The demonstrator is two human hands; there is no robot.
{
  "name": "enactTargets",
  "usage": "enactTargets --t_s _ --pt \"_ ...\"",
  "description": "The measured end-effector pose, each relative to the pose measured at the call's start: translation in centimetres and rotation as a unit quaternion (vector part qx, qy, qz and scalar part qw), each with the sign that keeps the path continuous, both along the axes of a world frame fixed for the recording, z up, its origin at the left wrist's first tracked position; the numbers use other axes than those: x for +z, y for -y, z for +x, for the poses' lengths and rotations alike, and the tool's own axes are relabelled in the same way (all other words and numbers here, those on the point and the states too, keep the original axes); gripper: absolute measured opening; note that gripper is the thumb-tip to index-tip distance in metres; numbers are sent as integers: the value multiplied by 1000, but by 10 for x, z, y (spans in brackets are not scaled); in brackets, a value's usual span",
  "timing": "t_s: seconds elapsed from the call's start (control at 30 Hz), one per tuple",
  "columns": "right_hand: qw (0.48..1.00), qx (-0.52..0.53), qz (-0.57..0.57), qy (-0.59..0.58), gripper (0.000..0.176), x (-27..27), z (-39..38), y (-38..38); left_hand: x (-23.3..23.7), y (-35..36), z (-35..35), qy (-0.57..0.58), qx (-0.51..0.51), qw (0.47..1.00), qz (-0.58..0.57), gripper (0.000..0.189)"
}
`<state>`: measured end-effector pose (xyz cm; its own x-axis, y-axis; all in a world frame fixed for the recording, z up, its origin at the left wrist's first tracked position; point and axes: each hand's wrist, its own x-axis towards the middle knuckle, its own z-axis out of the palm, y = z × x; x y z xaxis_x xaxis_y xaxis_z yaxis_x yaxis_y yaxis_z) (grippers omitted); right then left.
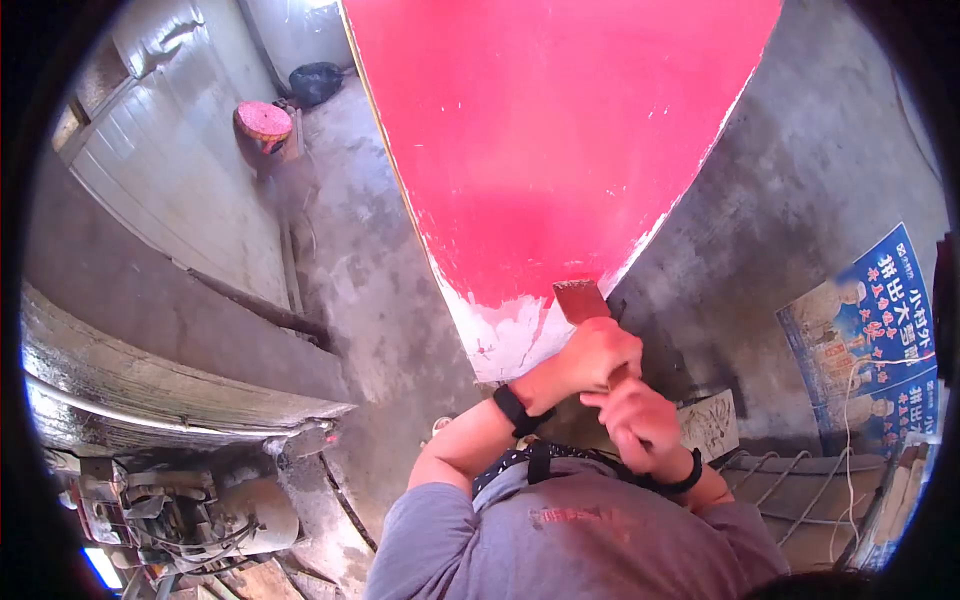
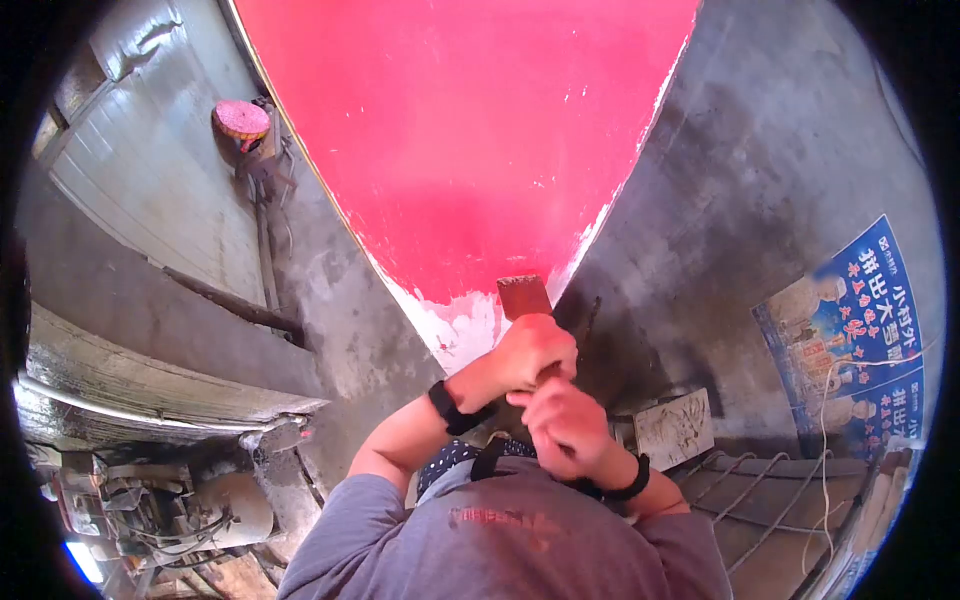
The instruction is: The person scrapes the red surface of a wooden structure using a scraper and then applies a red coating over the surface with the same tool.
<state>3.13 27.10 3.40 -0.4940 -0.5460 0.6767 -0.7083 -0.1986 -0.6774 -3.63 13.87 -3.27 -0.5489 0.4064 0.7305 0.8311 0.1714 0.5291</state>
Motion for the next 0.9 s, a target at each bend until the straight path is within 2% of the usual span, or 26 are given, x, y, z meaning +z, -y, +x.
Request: enactTargets --t_s 0.07,0.13,0.2,0.27,0.33,0.37,0.4,0.47,0.57,0.6,0.67,0.73,0.77,0.8,0.87,0.9 --pt "999 38 -17 6 14 5 5 -2 15 -1 12 -36 0 999 -3 13" --pt "1000 -1 22 -4 15 5 1 1 10 3 0 -50 -5 999 0 14" --pt "997 -30 -13 72 12 -6 -17 4 -8 5 -17 10 10 1000 -4 14" --pt "995 -20 -42 92 13 -7 -25 4 -18 2 -23 49 24 998 3 15" --pt "998 -8 -37 59 13 6 -4 1 4 3 -12 9 -10 1000 10 14" --pt "999 6 -28 28 13 11 2 0 14 -1 0 -38 6 999 -7 13" --pt "999 6 -26 28 13 9 -1 1 12 0 -4 -38 6 999 -5 13" --pt "997 -59 0 58 14 -4 -11 4 -2 4 -17 -10 -16 1000 -21 13" --pt "993 -36 -38 107 15 -24 -36 5 -33 -1 -31 66 13 998 -10 17" --pt "987 -28 -64 143 15 -21 -36 6 -27 -2 -29 104 37 994 -8 18" --pt "993 -27 -39 105 16 -5 -22 1 -13 -4 -21 89 18 996 11 18" --pt "999 -15 -41 29 18 11 3 1 23 -2 -5 -39 -18 999 0 18" --pt "999 4 -41 29 20 14 5 0 29 1 -2 -36 -17 999 -17 18" --pt "999 2 -42 31 20 11 3 0 25 0 -5 -35 -19 999 -17 18" --pt "996 -70 -28 57 20 -3 -11 0 2 -1 -18 1 0 999 -32 18" --pt "991 -43 -67 105 20 -16 -25 -2 -21 -4 -28 70 7 997 -37 18"
